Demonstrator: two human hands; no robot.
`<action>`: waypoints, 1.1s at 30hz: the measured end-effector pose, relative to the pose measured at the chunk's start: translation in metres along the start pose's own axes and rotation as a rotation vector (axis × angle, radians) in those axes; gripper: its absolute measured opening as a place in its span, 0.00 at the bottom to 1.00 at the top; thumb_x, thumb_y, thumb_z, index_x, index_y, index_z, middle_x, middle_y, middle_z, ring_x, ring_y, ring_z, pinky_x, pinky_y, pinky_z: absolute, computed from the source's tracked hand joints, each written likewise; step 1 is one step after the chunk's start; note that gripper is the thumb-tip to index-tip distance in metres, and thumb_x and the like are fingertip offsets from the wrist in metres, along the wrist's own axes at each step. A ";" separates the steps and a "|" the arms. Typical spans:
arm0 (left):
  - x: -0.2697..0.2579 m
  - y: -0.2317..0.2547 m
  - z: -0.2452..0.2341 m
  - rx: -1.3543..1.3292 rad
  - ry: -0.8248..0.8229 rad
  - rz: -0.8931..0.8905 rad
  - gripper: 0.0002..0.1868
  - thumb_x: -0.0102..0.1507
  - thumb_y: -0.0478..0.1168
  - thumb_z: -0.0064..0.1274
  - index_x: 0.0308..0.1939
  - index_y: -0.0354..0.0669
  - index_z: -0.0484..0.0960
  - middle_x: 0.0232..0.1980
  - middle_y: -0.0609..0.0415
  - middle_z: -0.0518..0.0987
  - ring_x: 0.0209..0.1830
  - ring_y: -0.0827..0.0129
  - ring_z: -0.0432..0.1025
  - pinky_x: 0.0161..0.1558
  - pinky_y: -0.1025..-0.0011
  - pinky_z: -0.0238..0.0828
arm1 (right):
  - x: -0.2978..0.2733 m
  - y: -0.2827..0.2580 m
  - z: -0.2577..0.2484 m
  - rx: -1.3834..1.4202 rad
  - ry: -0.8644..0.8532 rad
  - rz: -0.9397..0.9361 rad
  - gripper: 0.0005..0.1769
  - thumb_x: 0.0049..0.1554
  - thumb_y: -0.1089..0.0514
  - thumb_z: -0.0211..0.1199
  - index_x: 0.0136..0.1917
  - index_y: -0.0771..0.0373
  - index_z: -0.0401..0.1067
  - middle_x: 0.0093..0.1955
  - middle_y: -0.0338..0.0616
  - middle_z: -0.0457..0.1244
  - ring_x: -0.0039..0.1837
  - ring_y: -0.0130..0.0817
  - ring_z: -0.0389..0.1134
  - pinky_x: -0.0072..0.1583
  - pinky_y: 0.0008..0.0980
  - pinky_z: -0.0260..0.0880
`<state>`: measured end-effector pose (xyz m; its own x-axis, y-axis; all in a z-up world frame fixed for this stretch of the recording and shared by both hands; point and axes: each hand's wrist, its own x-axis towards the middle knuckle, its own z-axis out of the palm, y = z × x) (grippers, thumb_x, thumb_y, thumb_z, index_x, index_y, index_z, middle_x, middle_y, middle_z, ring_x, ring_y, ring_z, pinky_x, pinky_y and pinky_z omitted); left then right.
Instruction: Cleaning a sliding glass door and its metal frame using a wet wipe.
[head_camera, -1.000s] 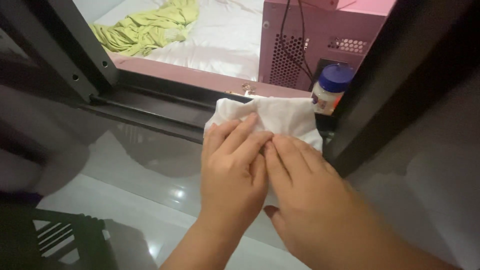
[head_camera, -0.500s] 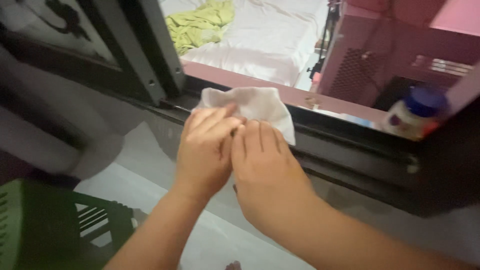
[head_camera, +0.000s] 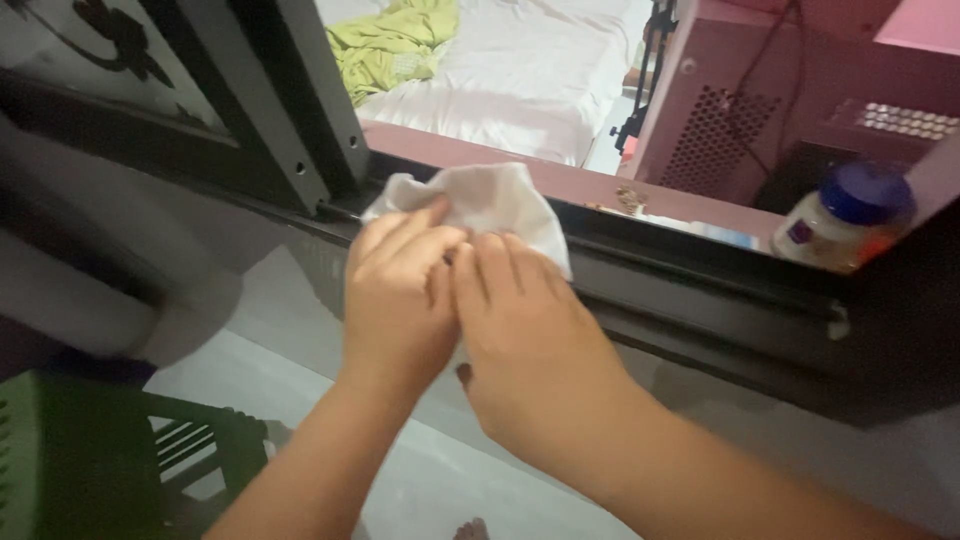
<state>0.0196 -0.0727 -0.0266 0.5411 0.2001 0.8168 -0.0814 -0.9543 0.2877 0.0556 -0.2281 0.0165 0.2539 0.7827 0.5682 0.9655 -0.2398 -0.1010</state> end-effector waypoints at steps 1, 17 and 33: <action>-0.001 0.015 0.002 -0.001 0.001 0.001 0.08 0.65 0.32 0.49 0.43 0.39 0.84 0.57 0.45 0.83 0.60 0.51 0.74 0.65 0.55 0.66 | -0.010 0.003 -0.010 -0.002 0.001 0.001 0.49 0.35 0.57 0.71 0.66 0.80 0.60 0.65 0.66 0.57 0.69 0.61 0.57 0.69 0.50 0.56; 0.053 0.120 0.021 -0.439 -0.463 0.371 0.12 0.52 0.41 0.62 0.39 0.44 0.85 0.52 0.48 0.79 0.50 0.49 0.73 0.50 0.55 0.68 | -0.147 0.042 -0.072 -0.108 -0.065 0.299 0.53 0.46 0.44 0.70 0.73 0.78 0.55 0.76 0.72 0.49 0.80 0.63 0.46 0.74 0.55 0.44; 0.119 0.091 0.129 -0.801 -1.135 0.104 0.11 0.64 0.47 0.56 0.42 0.46 0.88 0.31 0.58 0.84 0.32 0.67 0.80 0.35 0.65 0.78 | -0.113 -0.018 -0.103 0.072 0.127 0.984 0.36 0.63 0.49 0.62 0.79 0.64 0.59 0.83 0.52 0.51 0.81 0.47 0.52 0.70 0.45 0.51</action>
